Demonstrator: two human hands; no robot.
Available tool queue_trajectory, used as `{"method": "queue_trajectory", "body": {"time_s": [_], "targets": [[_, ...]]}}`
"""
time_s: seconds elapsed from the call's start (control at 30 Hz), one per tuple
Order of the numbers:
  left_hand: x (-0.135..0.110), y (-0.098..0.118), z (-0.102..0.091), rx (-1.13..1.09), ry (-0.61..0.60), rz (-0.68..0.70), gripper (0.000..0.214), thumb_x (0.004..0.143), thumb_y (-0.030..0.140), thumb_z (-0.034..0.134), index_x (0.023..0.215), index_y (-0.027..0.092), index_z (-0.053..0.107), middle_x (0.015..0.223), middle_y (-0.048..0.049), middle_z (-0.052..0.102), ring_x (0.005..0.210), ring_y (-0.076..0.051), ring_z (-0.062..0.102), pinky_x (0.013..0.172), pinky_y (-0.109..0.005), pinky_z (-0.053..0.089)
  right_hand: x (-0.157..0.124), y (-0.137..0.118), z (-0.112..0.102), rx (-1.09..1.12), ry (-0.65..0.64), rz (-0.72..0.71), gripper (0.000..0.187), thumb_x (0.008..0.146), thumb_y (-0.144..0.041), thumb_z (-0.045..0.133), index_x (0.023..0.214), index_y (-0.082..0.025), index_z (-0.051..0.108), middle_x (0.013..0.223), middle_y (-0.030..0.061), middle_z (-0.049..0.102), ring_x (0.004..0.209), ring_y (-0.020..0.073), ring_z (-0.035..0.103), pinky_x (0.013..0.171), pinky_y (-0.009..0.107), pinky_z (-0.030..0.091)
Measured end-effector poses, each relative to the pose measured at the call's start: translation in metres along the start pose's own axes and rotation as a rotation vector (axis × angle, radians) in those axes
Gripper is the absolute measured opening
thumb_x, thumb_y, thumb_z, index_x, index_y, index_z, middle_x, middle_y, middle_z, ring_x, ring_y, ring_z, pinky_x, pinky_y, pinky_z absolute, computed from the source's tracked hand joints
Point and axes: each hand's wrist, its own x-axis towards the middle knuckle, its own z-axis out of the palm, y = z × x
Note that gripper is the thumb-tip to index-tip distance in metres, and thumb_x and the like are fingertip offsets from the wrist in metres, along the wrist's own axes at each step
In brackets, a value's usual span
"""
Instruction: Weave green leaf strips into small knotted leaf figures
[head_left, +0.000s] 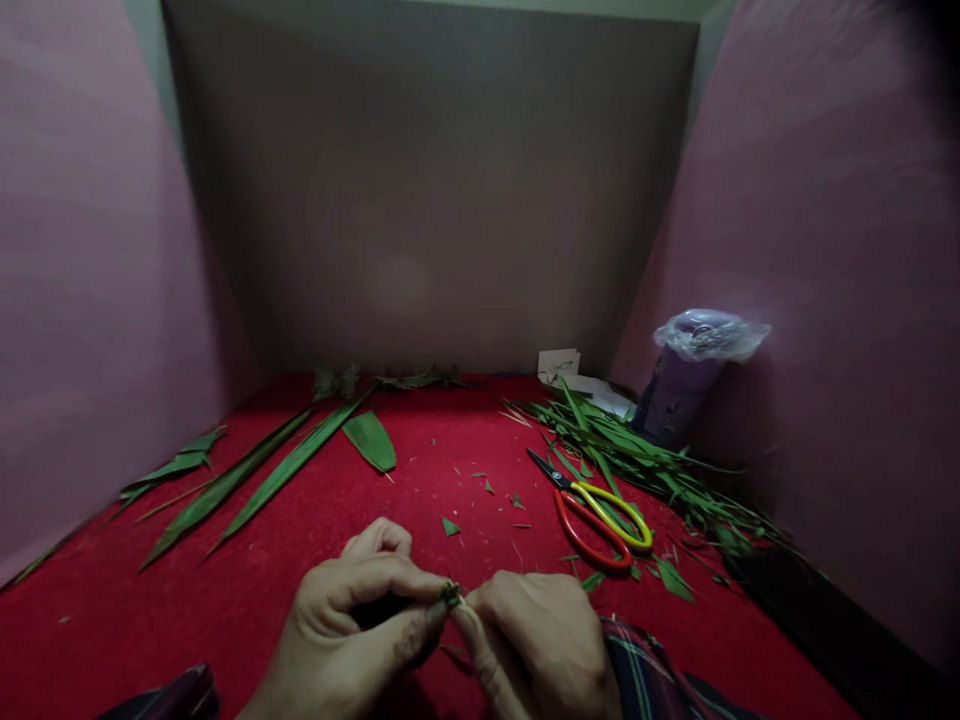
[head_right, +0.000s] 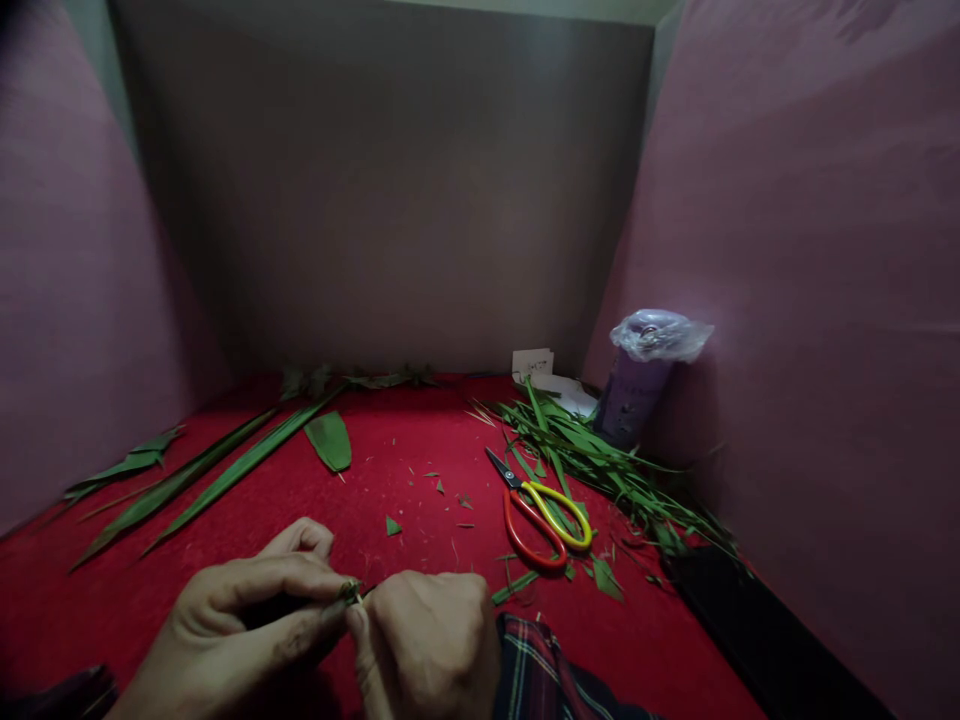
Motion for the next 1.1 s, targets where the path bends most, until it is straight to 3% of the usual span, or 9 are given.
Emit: {"method": "queue_trajectory", "body": {"time_s": [0.1, 0.2, 0.37, 0.63, 0.83, 1.1], "targets": [[0.001, 0.002, 0.001, -0.023, -0.004, -0.015, 0.005, 0.065, 0.023, 0.075, 0.064, 0.026, 0.078, 0.058, -0.0006, 0.05, 0.069, -0.018, 0.046, 0.064, -0.025, 0.042, 0.0, -0.001, 0.0, -0.016, 0.026, -0.004, 0.033, 0.088, -0.019, 0.046, 0.056, -0.018, 0.054, 0.044, -0.0036, 0.049, 0.038, 0.0101, 0.046, 0.045, 0.027, 0.03], [0.003, 0.006, 0.002, -0.067, -0.018, -0.117, 0.002, 0.062, 0.027, 0.077, 0.064, 0.025, 0.078, 0.06, -0.0001, 0.048, 0.066, -0.017, 0.046, 0.06, -0.024, 0.041, 0.001, -0.002, 0.0, -0.006, 0.058, 0.042, 0.031, 0.087, -0.019, 0.048, 0.056, -0.019, 0.053, 0.044, -0.0037, 0.05, 0.038, 0.0097, 0.047, 0.045, 0.026, 0.031], [0.004, 0.005, 0.003, -0.133, -0.049, -0.181, 0.002, 0.062, 0.027, 0.078, 0.062, 0.025, 0.078, 0.061, 0.0006, 0.05, 0.069, -0.016, 0.047, 0.065, -0.023, 0.041, 0.002, -0.006, 0.0, 0.01, 0.083, 0.106, 0.033, 0.088, -0.018, 0.045, 0.056, -0.019, 0.052, 0.041, -0.0043, 0.05, 0.036, 0.0092, 0.047, 0.045, 0.024, 0.031], [0.007, -0.002, 0.005, -0.314, -0.077, -0.276, 0.009, 0.059, 0.026, 0.081, 0.061, 0.018, 0.076, 0.059, 0.0022, 0.049, 0.055, -0.01, 0.046, 0.048, -0.019, 0.035, 0.001, -0.009, 0.003, -0.006, 0.099, 0.234, 0.036, 0.089, -0.021, 0.045, 0.054, -0.02, 0.052, 0.042, -0.0043, 0.054, 0.037, 0.0094, 0.049, 0.048, 0.024, 0.032], [0.01, -0.003, 0.003, -0.491, -0.193, -0.408, 0.012, 0.061, 0.024, 0.08, 0.063, 0.015, 0.073, 0.056, -0.0003, 0.064, 0.049, -0.007, 0.051, 0.048, -0.017, 0.037, 0.004, -0.009, 0.001, 0.034, 0.104, 0.192, 0.034, 0.086, -0.021, 0.049, 0.052, -0.02, 0.052, 0.039, -0.0049, 0.05, 0.034, 0.0087, 0.046, 0.043, 0.024, 0.03], [0.01, -0.004, -0.001, -0.583, -0.228, -0.487, 0.014, 0.062, 0.023, 0.079, 0.065, 0.013, 0.07, 0.056, -0.0049, 0.069, 0.05, -0.01, 0.057, 0.05, -0.019, 0.038, 0.005, -0.007, 0.0, 0.038, 0.129, 0.156, 0.033, 0.084, -0.019, 0.049, 0.05, -0.019, 0.05, 0.038, -0.0056, 0.045, 0.031, 0.0078, 0.044, 0.041, 0.023, 0.03]]}}
